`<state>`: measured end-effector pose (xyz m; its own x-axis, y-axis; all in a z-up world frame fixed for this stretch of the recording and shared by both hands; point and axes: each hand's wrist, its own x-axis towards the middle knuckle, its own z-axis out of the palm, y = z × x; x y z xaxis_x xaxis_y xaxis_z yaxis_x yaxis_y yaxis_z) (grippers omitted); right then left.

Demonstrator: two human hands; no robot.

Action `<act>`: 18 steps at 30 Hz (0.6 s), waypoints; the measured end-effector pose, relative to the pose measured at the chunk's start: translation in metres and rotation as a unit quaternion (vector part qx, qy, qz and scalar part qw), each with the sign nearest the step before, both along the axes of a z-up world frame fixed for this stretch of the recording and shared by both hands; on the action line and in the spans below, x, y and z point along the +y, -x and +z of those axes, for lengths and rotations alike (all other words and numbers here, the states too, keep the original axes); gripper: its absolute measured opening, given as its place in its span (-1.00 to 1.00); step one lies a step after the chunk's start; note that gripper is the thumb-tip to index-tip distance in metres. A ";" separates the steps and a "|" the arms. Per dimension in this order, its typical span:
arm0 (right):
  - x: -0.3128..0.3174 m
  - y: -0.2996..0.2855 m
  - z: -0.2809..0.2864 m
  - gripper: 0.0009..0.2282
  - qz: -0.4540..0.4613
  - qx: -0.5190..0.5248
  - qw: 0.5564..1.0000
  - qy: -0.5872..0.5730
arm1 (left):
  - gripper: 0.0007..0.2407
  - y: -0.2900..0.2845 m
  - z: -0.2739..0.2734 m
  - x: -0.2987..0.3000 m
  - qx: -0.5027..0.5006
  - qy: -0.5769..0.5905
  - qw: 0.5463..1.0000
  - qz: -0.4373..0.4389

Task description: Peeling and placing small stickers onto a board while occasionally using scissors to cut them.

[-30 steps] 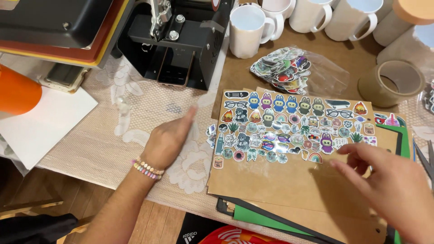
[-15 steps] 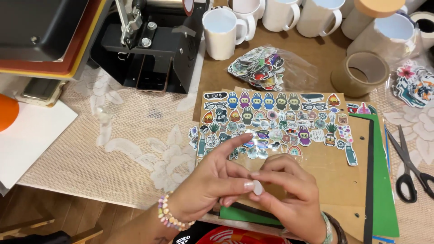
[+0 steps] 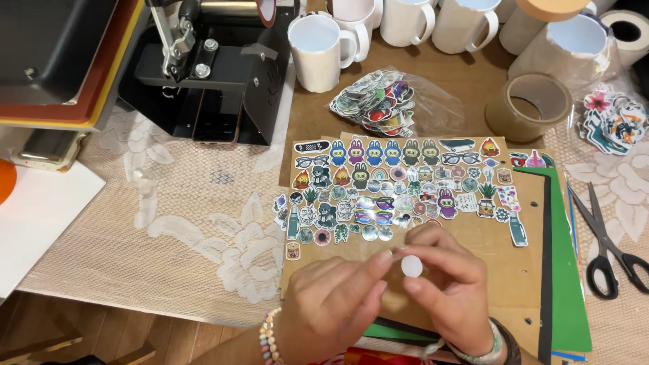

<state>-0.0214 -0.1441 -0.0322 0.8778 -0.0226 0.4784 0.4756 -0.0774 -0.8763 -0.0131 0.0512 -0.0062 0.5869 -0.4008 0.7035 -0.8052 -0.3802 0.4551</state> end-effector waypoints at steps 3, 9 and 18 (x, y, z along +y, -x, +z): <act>-0.001 -0.003 -0.002 -0.70 0.112 0.072 0.985 -0.114 | -0.71 -0.002 0.001 0.000 -0.060 -0.071 0.996 0.001; 0.000 -0.006 -0.003 -0.71 0.135 0.082 0.979 -0.130 | -0.73 -0.004 -0.001 -0.001 -0.100 -0.129 0.986 0.026; -0.001 -0.006 -0.004 -0.71 0.136 0.096 0.977 -0.135 | -0.78 -0.007 0.000 0.000 -0.118 -0.145 0.982 0.027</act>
<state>-0.0156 -0.1454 -0.0362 0.9416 0.1223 0.3137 0.2715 0.2748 -0.9223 -0.0062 0.0515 -0.0059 0.4465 -0.5777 0.6833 -0.8507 -0.5109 0.1239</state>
